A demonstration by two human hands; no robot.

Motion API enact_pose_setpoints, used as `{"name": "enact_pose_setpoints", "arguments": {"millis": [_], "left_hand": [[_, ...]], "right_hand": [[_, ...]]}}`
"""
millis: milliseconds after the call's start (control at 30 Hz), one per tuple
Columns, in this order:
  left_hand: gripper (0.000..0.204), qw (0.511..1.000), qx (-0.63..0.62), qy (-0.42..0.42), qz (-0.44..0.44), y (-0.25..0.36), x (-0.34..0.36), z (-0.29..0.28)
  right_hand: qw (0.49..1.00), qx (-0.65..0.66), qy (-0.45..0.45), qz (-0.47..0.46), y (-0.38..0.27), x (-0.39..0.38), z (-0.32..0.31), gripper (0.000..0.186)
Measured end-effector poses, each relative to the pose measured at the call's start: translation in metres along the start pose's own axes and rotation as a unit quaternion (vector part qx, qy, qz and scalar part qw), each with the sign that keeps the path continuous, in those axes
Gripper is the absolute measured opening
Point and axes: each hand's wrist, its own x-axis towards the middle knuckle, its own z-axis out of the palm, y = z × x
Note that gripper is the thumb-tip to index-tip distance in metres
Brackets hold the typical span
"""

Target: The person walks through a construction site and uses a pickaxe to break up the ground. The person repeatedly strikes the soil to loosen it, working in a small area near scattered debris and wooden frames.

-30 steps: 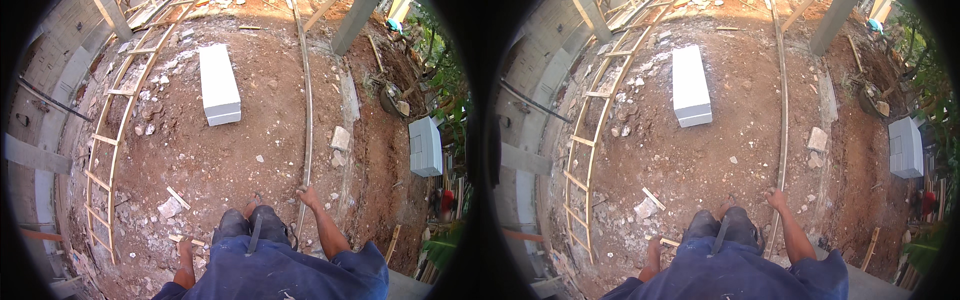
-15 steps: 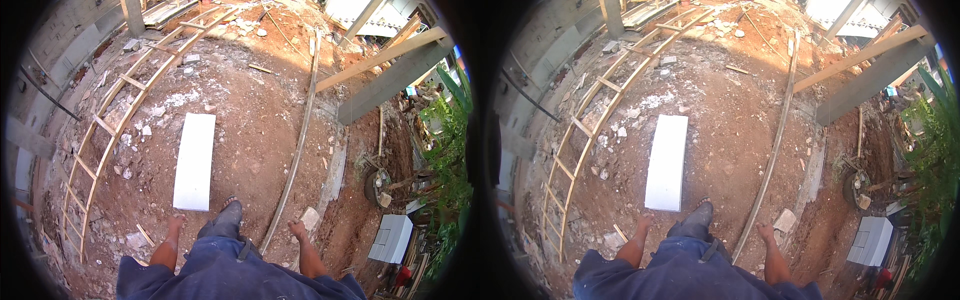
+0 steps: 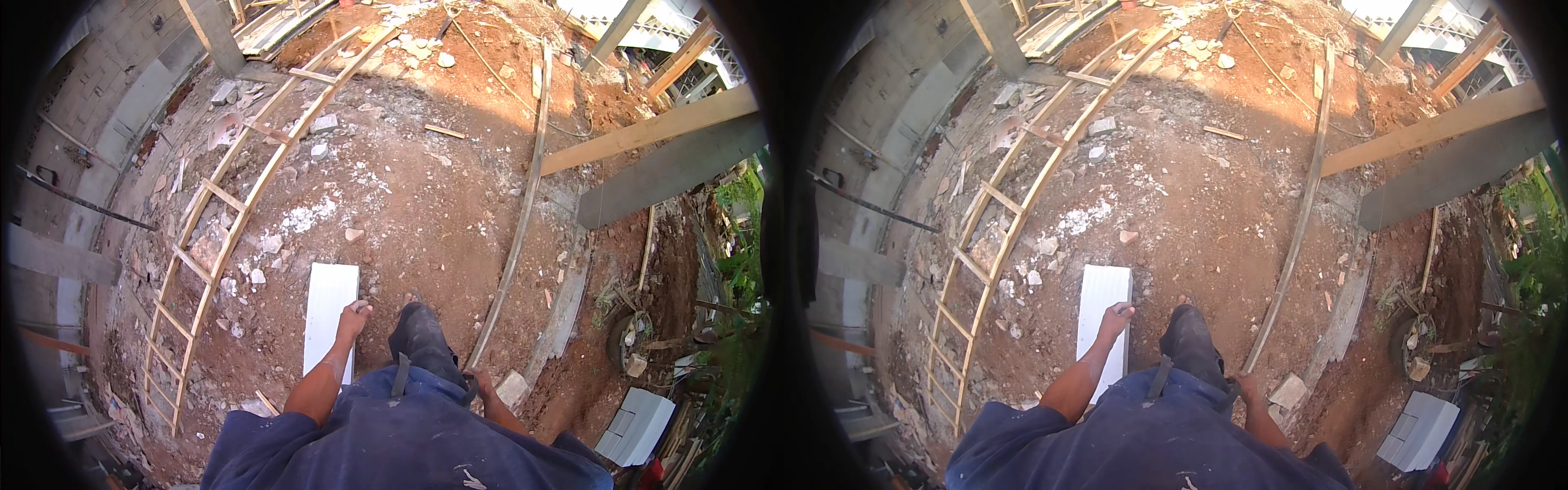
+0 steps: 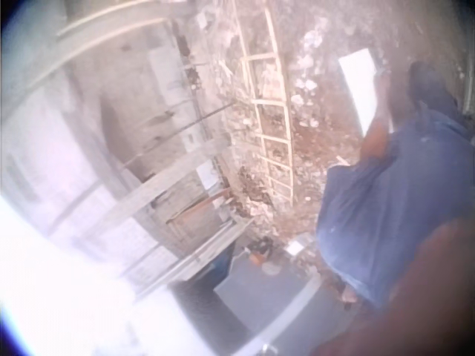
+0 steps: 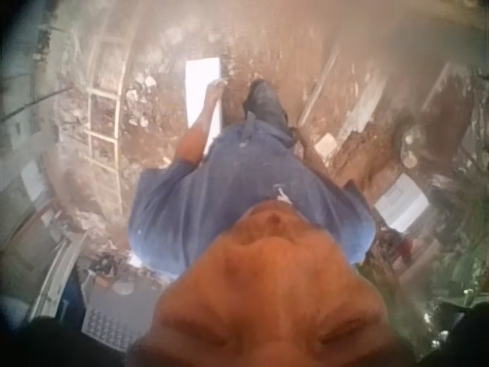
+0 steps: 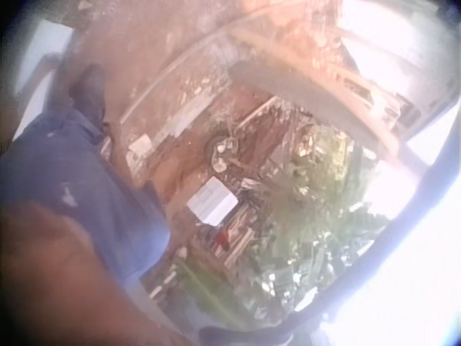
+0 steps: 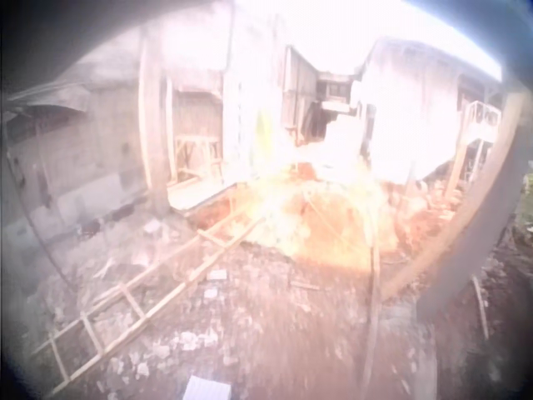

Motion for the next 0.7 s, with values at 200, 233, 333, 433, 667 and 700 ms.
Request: {"name": "enact_pose_setpoints", "arguments": {"millis": [200,233,333,433,667,700], "left_hand": [[0.030,0.983,-0.055,0.113,-0.132,0.000,0.010,-0.068],[0.027,0.970,-0.064,0.162,-0.168,-0.010,0.005,-0.091],[0.020,0.928,-0.079,0.249,-0.267,-0.028,0.017,-0.117],[0.018,0.872,-0.105,0.312,-0.361,-0.045,0.032,-0.121],[0.021,0.912,-0.167,0.202,-0.315,0.069,0.200,-0.101],[0.022,0.921,-0.170,0.188,-0.297,0.094,0.236,-0.107]], "right_hand": [[0.975,-0.121,0.152,-0.111,-0.292,0.164,-0.051,0.018],[0.977,-0.093,0.128,-0.141,-0.364,0.158,-0.038,0.017],[0.977,-0.043,0.102,-0.183,-0.482,0.190,-0.055,0.018],[0.978,-0.074,0.077,-0.179,-0.537,0.237,-0.050,0.025],[0.984,-0.162,0.067,-0.016,-0.502,0.326,-0.032,0.035],[0.978,-0.205,0.044,0.020,-0.485,0.343,-0.033,0.036]]}}
